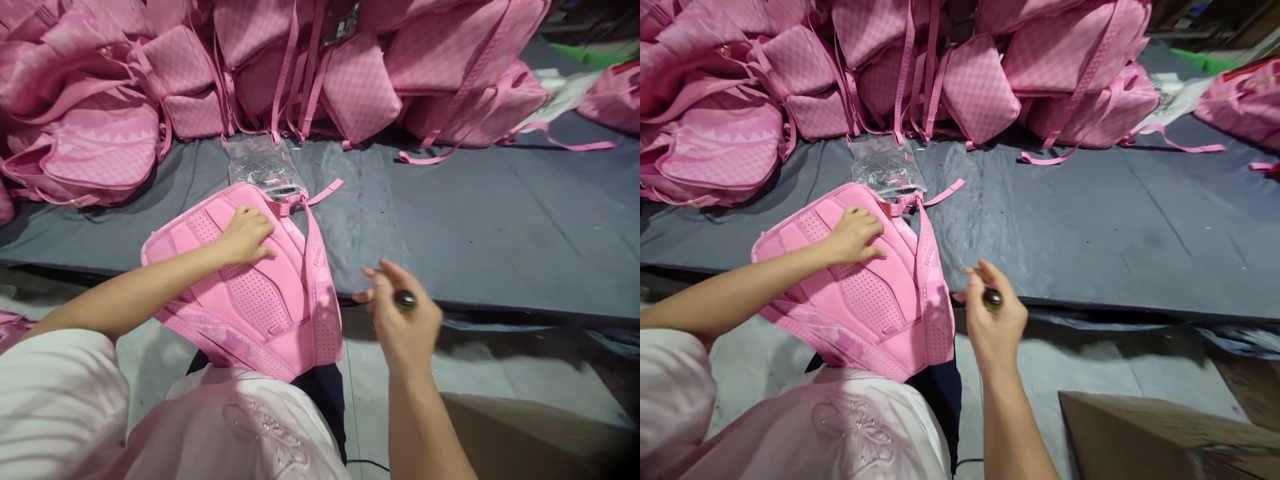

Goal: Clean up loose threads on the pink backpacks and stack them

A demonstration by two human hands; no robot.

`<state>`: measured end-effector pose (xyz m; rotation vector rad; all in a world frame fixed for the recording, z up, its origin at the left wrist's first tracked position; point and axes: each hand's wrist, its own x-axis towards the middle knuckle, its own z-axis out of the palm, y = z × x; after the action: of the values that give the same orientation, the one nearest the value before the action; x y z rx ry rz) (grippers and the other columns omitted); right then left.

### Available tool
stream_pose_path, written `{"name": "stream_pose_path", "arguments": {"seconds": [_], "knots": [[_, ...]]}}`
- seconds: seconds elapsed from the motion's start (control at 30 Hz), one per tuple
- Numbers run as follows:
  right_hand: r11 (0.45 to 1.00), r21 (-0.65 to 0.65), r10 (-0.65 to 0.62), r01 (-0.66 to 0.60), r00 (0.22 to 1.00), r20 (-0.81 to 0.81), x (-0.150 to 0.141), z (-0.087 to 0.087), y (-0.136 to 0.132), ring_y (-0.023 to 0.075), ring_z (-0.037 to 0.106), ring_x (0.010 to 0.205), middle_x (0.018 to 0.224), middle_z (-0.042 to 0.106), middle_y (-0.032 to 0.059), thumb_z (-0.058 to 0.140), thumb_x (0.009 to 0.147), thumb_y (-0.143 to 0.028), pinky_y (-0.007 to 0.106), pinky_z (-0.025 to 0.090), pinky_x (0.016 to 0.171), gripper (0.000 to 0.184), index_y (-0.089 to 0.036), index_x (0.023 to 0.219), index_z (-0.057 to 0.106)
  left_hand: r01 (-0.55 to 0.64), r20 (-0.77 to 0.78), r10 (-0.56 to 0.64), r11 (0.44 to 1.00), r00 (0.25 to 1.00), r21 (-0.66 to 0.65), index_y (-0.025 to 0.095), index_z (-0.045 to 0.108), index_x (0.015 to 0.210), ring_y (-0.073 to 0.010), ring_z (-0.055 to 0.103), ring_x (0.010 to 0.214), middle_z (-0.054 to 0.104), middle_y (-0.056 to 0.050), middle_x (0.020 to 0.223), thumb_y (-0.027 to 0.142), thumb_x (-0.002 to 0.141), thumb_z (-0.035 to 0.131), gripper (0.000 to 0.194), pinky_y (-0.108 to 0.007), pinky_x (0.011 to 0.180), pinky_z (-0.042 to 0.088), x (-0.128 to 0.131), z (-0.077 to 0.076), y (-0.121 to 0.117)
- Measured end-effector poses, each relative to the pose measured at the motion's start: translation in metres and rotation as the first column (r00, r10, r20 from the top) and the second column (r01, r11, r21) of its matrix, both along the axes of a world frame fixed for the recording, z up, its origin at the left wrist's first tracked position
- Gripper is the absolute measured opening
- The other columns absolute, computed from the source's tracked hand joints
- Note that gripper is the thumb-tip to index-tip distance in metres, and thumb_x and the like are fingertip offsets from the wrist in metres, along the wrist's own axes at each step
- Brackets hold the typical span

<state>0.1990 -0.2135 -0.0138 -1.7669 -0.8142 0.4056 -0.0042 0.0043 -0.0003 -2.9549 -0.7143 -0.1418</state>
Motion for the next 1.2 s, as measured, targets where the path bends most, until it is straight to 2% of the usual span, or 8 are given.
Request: {"name": "stream_pose_path", "arguments": {"seconds": [0.07,0.13,0.2,0.37,0.47,0.6,0.97,1.2], "knots": [[0.987,0.154,0.055,-0.044,0.996,-0.065,-0.004,0.019,0.005,0.0183,0.07,0.068,0.098,0.074,0.0099,0.054,0.089,-0.065,0.03,0.055,0.058,0.058,-0.02,0.123,0.065,-0.012,0.04,0.012,1.0,0.999,-0.007,0.015,0.068,0.088,-0.0274,0.055,0.091,0.069,-0.009,0.086,0.052,0.078,0.075,0.039,-0.049,0.092,0.036,0.002,-0.005,-0.006],[0.977,0.115,0.193,-0.178,0.973,-0.13,-0.009,0.024,0.016,0.0168,0.064,0.053,0.071,0.072,0.0067,0.048,0.086,-0.077,0.026,0.05,0.047,0.069,-0.017,0.113,0.07,0.003,0.076,-0.003,1.0,0.997,0.006,0.016,0.069,0.09,-0.0276,0.056,0.093,0.069,-0.009,0.089,0.045,0.08,0.075,0.031,-0.054,0.098,0.034,0.001,-0.009,-0.012],[0.956,0.064,0.293,-0.286,0.921,-0.257,-0.012,0.016,0.029,0.0157,0.059,0.044,0.06,0.069,0.0057,0.047,0.083,-0.082,0.025,0.046,0.041,0.077,-0.014,0.109,0.072,0.044,0.113,-0.047,0.999,0.992,0.025,0.017,0.068,0.092,-0.0268,0.056,0.097,0.069,-0.008,0.094,0.036,0.085,0.071,0.021,-0.059,0.106,0.029,-0.003,-0.014,-0.018],[0.92,0.175,0.391,-0.349,0.807,-0.442,-0.017,-0.019,0.054,0.0204,0.072,0.08,0.103,0.076,0.0091,0.076,0.077,-0.056,0.034,0.059,0.072,0.052,-0.02,0.114,0.068,0.125,0.204,-0.136,0.99,0.97,0.066,0.021,0.068,0.097,-0.0226,0.058,0.108,0.07,-0.004,0.103,0.025,0.094,0.057,0.011,-0.061,0.117,0.023,-0.012,-0.031,-0.027],[0.949,0.111,0.315,-0.295,0.874,-0.371,-0.023,-0.025,0.062,0.0167,0.069,0.073,0.092,0.075,0.0044,0.084,0.07,-0.044,0.029,0.056,0.068,0.04,-0.019,0.098,0.068,0.126,0.257,-0.136,0.99,0.957,0.057,0.021,0.068,0.098,-0.0231,0.057,0.117,0.068,-0.006,0.12,0.022,0.093,0.06,0.01,-0.063,0.12,0.018,-0.012,-0.038,-0.025],[0.982,0.079,0.188,-0.173,0.947,-0.26,-0.038,-0.021,0.076,0.0129,0.059,0.058,0.068,0.067,0.0002,0.075,0.077,-0.048,0.025,0.048,0.055,0.033,-0.017,0.083,0.065,0.152,0.284,-0.163,0.986,0.945,0.063,0.02,0.068,0.099,-0.0232,0.055,0.126,0.063,-0.007,0.135,0.022,0.094,0.059,0.01,-0.064,0.122,0.013,-0.011,-0.043,-0.022],[0.978,0.052,0.208,-0.203,0.971,-0.118,-0.048,-0.03,0.093,0.015,0.061,0.062,0.072,0.068,0.0024,0.071,0.08,-0.043,0.028,0.049,0.06,0.027,-0.017,0.083,0.07,0.142,0.331,-0.105,0.986,0.938,-0.09,0.023,0.065,0.095,-0.0217,0.058,0.127,0.065,-0.005,0.135,0.022,0.1,0.048,0.018,-0.061,0.124,0.017,-0.009,-0.042,-0.022],[0.976,0.06,0.213,-0.208,0.972,-0.098,-0.05,-0.031,0.096,0.0153,0.062,0.062,0.072,0.069,0.0023,0.071,0.082,-0.043,0.028,0.049,0.061,0.026,-0.017,0.085,0.07,0.145,0.298,-0.162,0.986,0.941,0.078,0.02,0.067,0.096,-0.021,0.058,0.126,0.066,-0.005,0.133,0.023,0.101,0.047,0.021,-0.06,0.123,0.02,-0.009,-0.048,-0.02]]}}
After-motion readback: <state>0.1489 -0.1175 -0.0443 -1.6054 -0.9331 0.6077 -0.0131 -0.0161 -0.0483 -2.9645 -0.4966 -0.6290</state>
